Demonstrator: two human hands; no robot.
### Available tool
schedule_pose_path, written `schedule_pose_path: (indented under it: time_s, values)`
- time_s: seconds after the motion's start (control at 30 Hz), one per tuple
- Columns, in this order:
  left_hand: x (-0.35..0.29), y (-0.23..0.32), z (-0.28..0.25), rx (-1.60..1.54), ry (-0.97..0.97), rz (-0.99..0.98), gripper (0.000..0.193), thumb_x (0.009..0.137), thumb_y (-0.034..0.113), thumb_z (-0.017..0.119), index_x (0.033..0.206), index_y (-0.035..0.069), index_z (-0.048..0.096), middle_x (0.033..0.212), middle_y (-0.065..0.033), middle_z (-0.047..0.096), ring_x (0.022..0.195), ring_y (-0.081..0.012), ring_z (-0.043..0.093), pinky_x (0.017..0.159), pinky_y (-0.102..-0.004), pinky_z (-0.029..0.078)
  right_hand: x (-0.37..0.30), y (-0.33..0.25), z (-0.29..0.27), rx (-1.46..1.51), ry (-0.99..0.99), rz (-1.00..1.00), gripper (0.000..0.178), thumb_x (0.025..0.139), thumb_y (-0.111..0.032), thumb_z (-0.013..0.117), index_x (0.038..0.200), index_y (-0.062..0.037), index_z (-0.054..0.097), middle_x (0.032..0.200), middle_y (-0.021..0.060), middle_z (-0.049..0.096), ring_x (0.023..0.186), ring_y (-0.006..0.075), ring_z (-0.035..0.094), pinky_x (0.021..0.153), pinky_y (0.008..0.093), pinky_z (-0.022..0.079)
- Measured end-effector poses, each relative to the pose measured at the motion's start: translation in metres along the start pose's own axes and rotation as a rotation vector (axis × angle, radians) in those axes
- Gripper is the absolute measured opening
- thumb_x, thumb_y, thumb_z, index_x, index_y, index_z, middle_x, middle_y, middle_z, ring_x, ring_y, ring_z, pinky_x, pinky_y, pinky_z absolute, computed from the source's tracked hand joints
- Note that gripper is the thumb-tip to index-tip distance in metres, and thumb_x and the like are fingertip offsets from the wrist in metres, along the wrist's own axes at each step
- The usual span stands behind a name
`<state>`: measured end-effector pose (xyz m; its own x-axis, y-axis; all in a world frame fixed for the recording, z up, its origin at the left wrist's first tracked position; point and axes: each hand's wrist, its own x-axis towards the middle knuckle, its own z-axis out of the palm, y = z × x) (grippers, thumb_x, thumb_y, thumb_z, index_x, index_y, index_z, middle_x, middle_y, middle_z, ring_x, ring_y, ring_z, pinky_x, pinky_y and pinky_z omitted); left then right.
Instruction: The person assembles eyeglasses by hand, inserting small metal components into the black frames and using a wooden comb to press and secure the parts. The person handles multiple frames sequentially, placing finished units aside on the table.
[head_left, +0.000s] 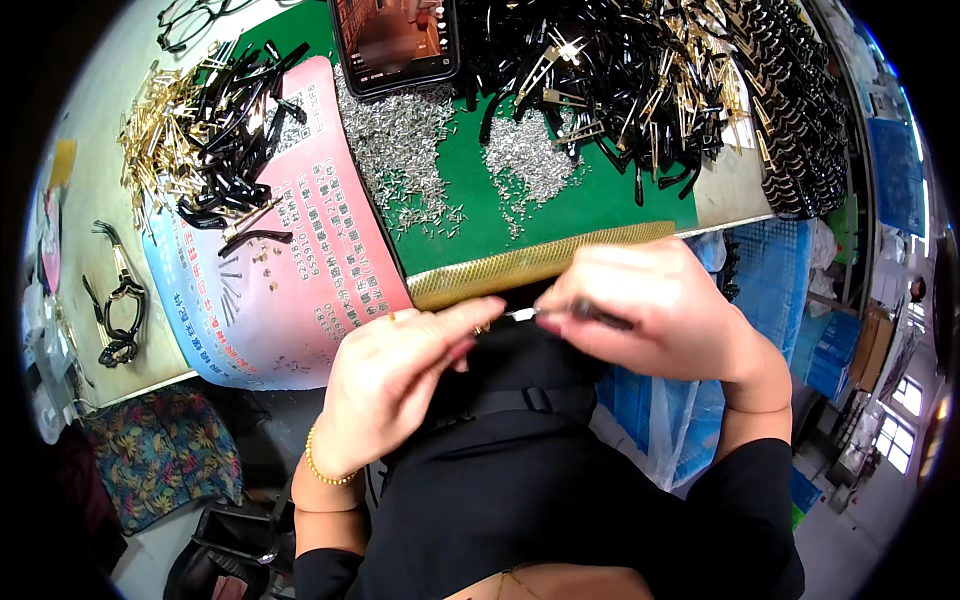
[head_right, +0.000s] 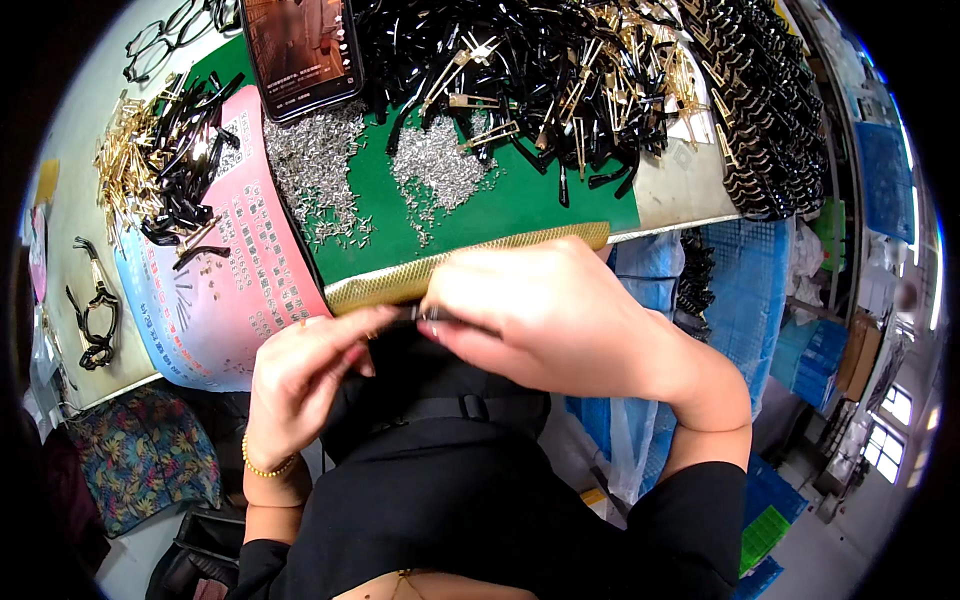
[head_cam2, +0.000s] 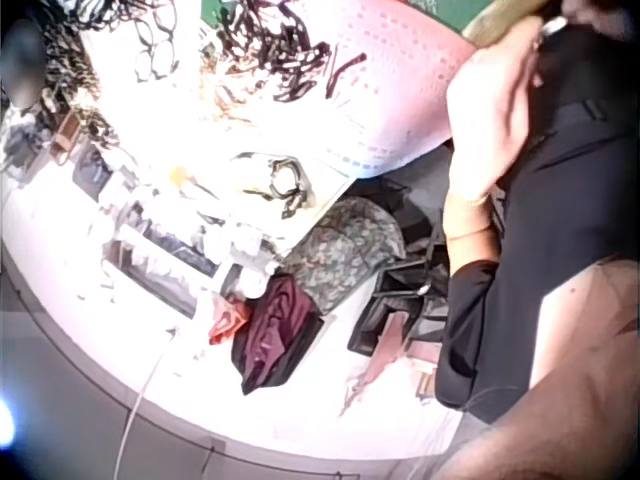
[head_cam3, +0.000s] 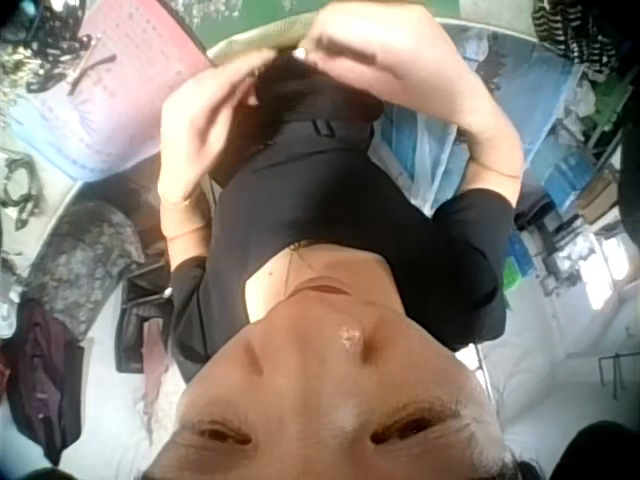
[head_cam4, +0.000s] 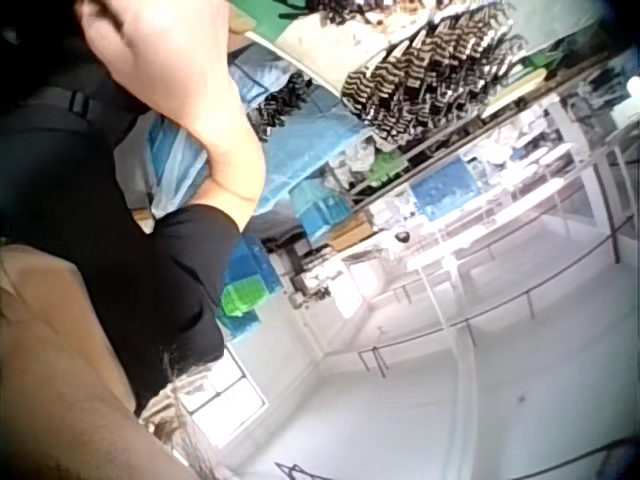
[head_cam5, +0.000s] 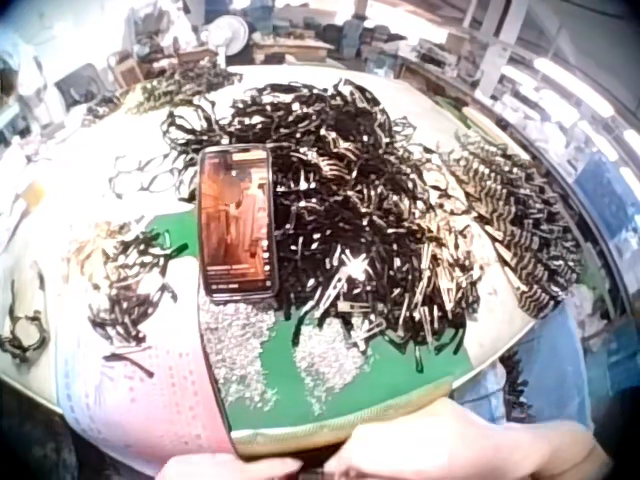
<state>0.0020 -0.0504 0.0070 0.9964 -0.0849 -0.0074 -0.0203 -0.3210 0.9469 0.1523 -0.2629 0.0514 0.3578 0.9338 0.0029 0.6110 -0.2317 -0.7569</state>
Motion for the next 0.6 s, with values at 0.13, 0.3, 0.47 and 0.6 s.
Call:
schedule_pose_path:
  time_s: [0.13, 0.3, 0.47, 0.6]
  values:
    - [-0.002, 0.002, -0.002, 0.237, -0.043, 0.106, 0.050, 0.082, -0.003, 0.066, 0.130, 0.009, 0.067, 0.076, -0.0060, 0.067, 0.065, -0.0235, 0.063, 0.062, -0.0333, 0.053, 0.000, -0.012, 0.001, -0.011, -0.134, 0.046, 0.014, 0.089, -0.015, 0.073, 0.093, -0.0060, 0.063, 0.084, 0.0089, 0.064, 0.076, 0.0300, 0.067, 0.064, 0.0377, 0.052]
    - [-0.018, -0.009, 0.000, 0.305, 0.100, -0.051, 0.041, 0.084, -0.004, 0.062, 0.122, 0.007, 0.067, 0.079, -0.0078, 0.068, 0.067, -0.0234, 0.067, 0.063, -0.0331, 0.055, -0.002, -0.010, -0.004, -0.001, -0.044, 0.432, 0.039, 0.095, -0.030, 0.068, 0.120, -0.0048, 0.053, 0.093, 0.0139, 0.066, 0.083, 0.0343, 0.068, 0.071, 0.0428, 0.053]
    - [0.001, -0.006, 0.012, -0.383, 0.318, -0.248, 0.028, 0.108, 0.004, 0.044, 0.135, -0.002, 0.044, 0.122, -0.0141, 0.070, 0.057, -0.0079, 0.056, 0.055, -0.0232, 0.049, -0.003, 0.007, 0.003, -0.523, -0.062, 0.305, 0.033, 0.095, -0.013, 0.061, 0.127, -0.0133, 0.055, 0.097, 0.0116, 0.054, 0.079, 0.0291, 0.066, 0.062, 0.0392, 0.054]
    - [0.025, -0.007, 0.022, -0.351, 0.262, -0.240, 0.029, 0.110, 0.011, 0.039, 0.137, -0.001, 0.041, 0.137, -0.0214, 0.061, 0.053, -0.0058, 0.052, 0.051, -0.0190, 0.048, 0.001, 0.011, 0.008, -0.520, -0.091, 0.315, 0.040, 0.093, -0.010, 0.061, 0.131, -0.0209, 0.059, 0.093, 0.0115, 0.052, 0.077, 0.0266, 0.066, 0.056, 0.0377, 0.053]
